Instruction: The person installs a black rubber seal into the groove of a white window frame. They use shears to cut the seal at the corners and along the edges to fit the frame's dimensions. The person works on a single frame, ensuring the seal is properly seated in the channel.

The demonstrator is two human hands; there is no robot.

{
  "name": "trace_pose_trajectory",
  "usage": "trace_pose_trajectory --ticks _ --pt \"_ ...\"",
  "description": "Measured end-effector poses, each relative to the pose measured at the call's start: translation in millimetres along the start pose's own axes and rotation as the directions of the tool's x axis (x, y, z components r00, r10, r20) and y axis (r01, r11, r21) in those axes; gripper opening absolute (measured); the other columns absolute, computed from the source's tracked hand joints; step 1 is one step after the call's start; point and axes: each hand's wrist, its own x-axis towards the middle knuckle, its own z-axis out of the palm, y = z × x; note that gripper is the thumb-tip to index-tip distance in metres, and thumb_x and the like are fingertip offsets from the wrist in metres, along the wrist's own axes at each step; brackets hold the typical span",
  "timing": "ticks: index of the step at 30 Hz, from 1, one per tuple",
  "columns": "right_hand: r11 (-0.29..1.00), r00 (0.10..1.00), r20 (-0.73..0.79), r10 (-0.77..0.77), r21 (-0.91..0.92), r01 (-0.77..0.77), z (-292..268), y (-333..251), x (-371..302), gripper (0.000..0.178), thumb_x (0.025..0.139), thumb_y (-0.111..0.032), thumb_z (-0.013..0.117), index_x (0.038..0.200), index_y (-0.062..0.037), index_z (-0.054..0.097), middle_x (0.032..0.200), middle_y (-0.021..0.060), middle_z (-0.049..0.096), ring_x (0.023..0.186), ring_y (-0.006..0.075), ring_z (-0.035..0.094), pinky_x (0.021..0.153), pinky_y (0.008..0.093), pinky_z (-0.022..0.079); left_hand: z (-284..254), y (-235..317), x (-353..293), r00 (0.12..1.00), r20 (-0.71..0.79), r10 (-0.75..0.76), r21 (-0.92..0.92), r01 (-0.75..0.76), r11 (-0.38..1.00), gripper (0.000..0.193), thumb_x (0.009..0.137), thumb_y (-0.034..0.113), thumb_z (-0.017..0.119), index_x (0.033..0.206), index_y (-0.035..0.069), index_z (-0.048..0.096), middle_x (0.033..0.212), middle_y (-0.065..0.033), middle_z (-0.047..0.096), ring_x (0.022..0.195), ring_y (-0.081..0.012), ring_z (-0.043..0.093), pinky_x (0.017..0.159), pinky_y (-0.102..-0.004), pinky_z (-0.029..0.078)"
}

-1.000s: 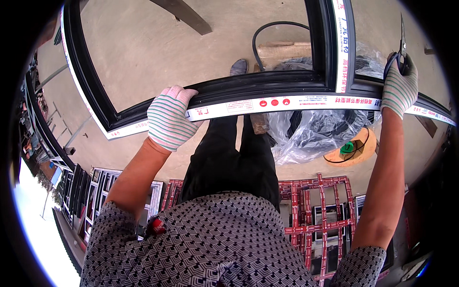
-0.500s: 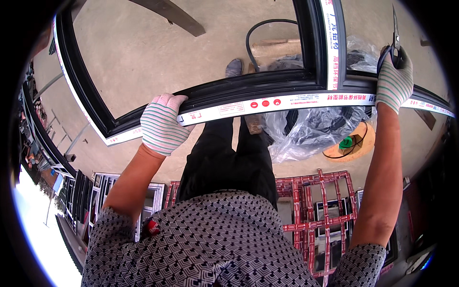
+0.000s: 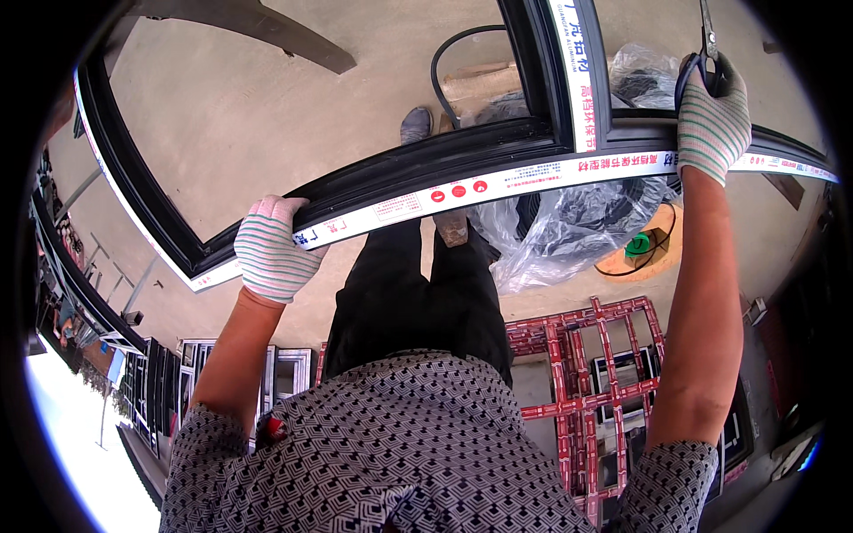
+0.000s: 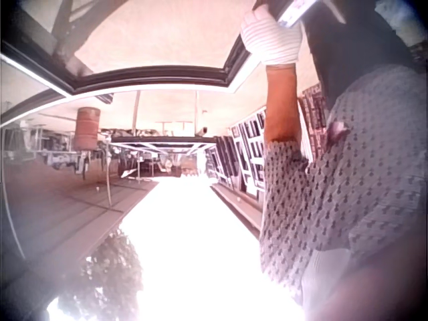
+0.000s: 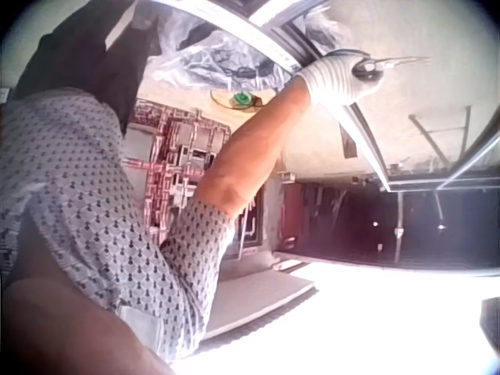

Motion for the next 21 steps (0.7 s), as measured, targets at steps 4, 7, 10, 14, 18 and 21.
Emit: trace_pose_trajectory --ticks 4,7,10,14,18,21 --pt "0.998 1.0 0.002 -0.009 0.065 0.009 2.7 1.0 -3.7 0.054 0.092 -0.043 0.078 0.133 -0.0092 0.069 0.111 0.0063 0.079 0.1 0.0147 0.073 0.095 0.029 0.053 -6.7 -2.8 -12.0 0.994 0.035 -0.105 0.057 0.103 0.993 0.056 0.062 0.023 0.093 0.109 0.005 0.066 0.098 -0.014 0.066 0.089 -0.0355 0.065 0.079 -0.0432 0.054" --pt "0.999 1.0 -0.001 0.006 0.033 -0.006 -0.8 -6.9 -7.5 0.054 0.091 -0.045 0.078 0.133 -0.0123 0.07 0.111 0.0065 0.079 0.1 0.0153 0.074 0.094 0.0295 0.053 -13.4 -25.9 -31.3 0.987 0.029 -0.158 0.103 0.154 0.983 0.054 0.063 0.021 0.092 0.108 0.007 0.066 0.098 -0.0135 0.065 0.088 -0.0353 0.064 0.079 -0.0444 0.053" --pt "1.0 1.0 0.005 0.004 0.026 -0.004 -3.3 -12.6 -11.7 0.054 0.091 -0.042 0.08 0.132 -0.0085 0.07 0.114 0.0081 0.079 0.103 0.0164 0.073 0.097 0.029 0.052 -16.4 -35.7 -35.5 0.988 0.056 -0.145 0.124 0.137 0.983 0.055 0.062 0.021 0.092 0.107 0.006 0.066 0.095 -0.0143 0.065 0.086 -0.0362 0.063 0.077 -0.0452 0.053" --pt "0.989 0.999 -0.024 -0.022 0.142 0.026 1.9 -8.3 -8.2 0.053 0.092 -0.038 0.08 0.133 -0.0055 0.069 0.119 0.0094 0.077 0.107 0.0159 0.072 0.099 0.0279 0.051 -14.8 -35.4 -30.1 0.996 0.037 -0.077 0.104 0.073 0.992 0.056 0.059 0.021 0.092 0.105 0.004 0.066 0.092 -0.0153 0.064 0.085 -0.0376 0.063 0.077 -0.0465 0.053" --pt "0.987 0.999 -0.024 -0.035 0.157 0.038 3.4 -5.0 -9.0 0.053 0.092 -0.036 0.08 0.133 -0.0039 0.068 0.117 0.0088 0.078 0.103 0.0132 0.072 0.097 0.0268 0.052 -12.0 -11.4 -6.8 0.999 0.05 -0.007 0.093 0.002 0.996 0.05 0.062 0.023 0.091 0.101 0.005 0.065 0.09 -0.0147 0.063 0.083 -0.0368 0.063 0.074 -0.0453 0.052" --pt "0.984 0.999 -0.029 -0.035 0.175 0.039 4.8 -1.8 -8.1 0.052 0.092 -0.036 0.08 0.133 -0.0048 0.069 0.113 0.0078 0.079 0.099 0.0119 0.072 0.095 0.0262 0.053 -6.6 9.4 11.9 0.998 0.062 0.029 0.082 -0.035 0.996 0.051 0.062 0.027 0.092 0.099 0.004 0.065 0.089 -0.0147 0.063 0.082 -0.0361 0.063 0.073 -0.0444 0.052"
